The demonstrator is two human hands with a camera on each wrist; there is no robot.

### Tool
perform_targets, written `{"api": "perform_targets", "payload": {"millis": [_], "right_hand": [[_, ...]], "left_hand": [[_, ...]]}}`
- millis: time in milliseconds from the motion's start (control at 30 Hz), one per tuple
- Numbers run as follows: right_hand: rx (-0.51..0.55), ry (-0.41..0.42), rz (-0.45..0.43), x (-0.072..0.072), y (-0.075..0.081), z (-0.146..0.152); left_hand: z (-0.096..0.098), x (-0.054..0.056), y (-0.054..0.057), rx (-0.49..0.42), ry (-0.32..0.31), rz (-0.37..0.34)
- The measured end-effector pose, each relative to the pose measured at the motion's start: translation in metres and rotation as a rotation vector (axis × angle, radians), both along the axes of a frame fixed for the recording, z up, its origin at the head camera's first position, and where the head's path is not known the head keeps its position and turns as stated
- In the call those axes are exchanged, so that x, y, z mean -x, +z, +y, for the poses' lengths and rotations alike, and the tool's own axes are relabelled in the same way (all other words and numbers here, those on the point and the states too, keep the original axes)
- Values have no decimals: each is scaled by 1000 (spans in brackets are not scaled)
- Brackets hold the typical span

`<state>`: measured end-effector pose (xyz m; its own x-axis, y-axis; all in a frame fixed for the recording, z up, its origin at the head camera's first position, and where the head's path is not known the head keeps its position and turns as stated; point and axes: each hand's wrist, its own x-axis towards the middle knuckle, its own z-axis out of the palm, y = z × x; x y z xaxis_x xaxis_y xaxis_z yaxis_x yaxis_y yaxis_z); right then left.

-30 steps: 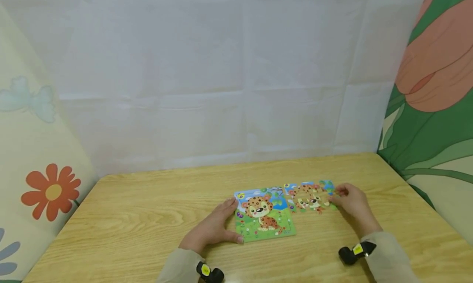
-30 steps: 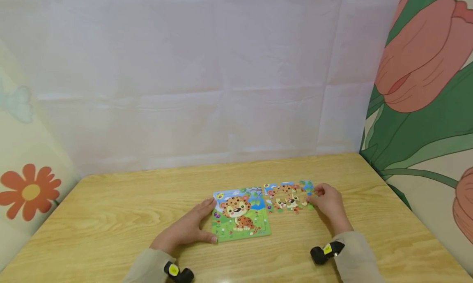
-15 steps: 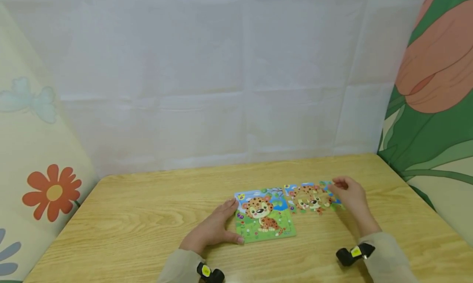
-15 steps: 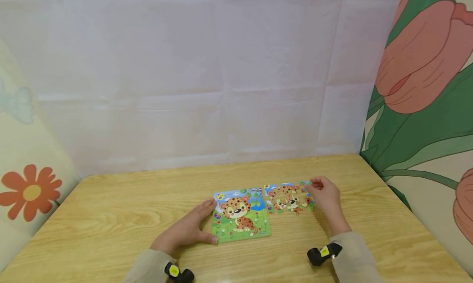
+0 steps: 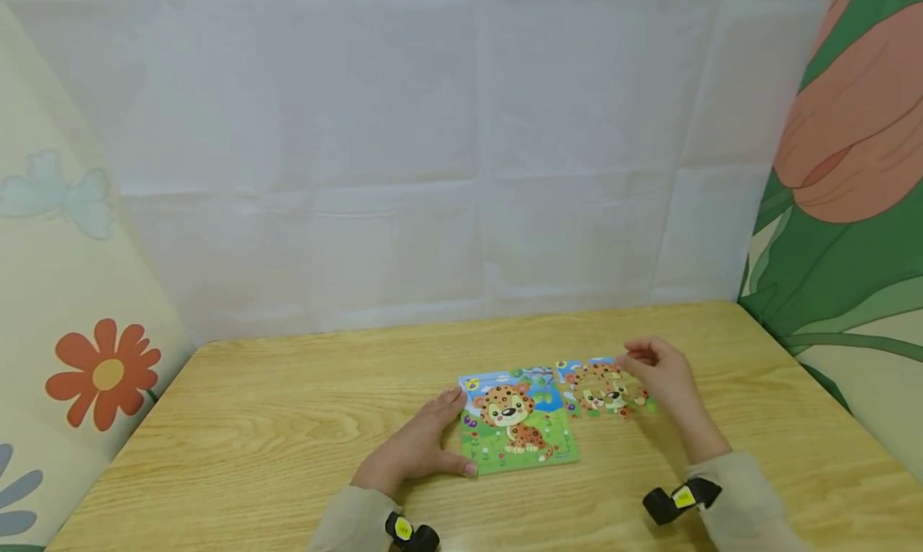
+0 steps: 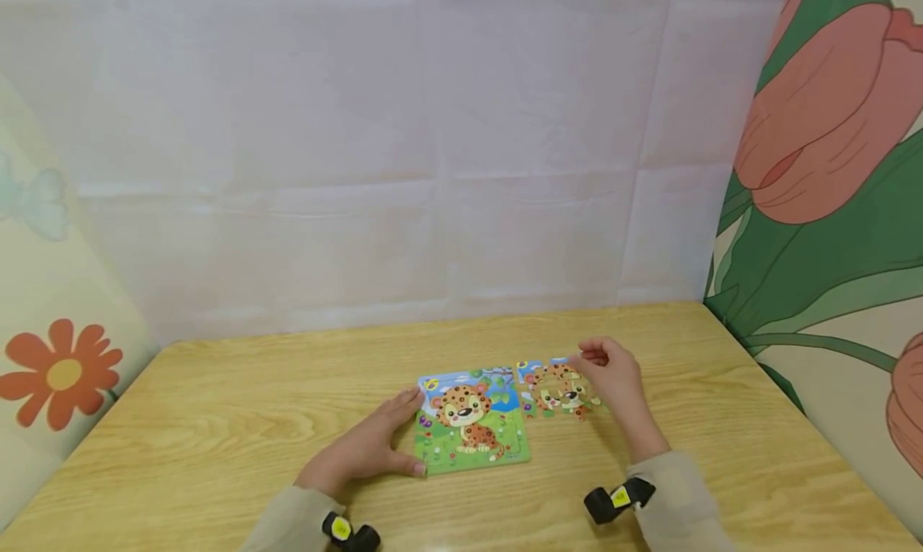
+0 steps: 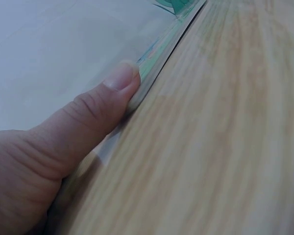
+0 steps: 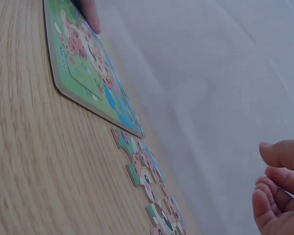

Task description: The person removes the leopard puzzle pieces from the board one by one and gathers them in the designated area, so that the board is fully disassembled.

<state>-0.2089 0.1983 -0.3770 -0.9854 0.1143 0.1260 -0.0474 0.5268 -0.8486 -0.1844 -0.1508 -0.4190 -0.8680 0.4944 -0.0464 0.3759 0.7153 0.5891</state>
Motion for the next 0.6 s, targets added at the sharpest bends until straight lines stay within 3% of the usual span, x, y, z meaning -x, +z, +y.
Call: {"api": "perform_targets", "payload": {"millis": [300, 600], "right_hand": [[58, 92, 1, -5, 7, -24], [145, 199, 5, -8, 3, -47]], "left_hand": [[1, 0, 0, 3, -2, 7], [0, 0, -1, -7, 0, 17]]}}
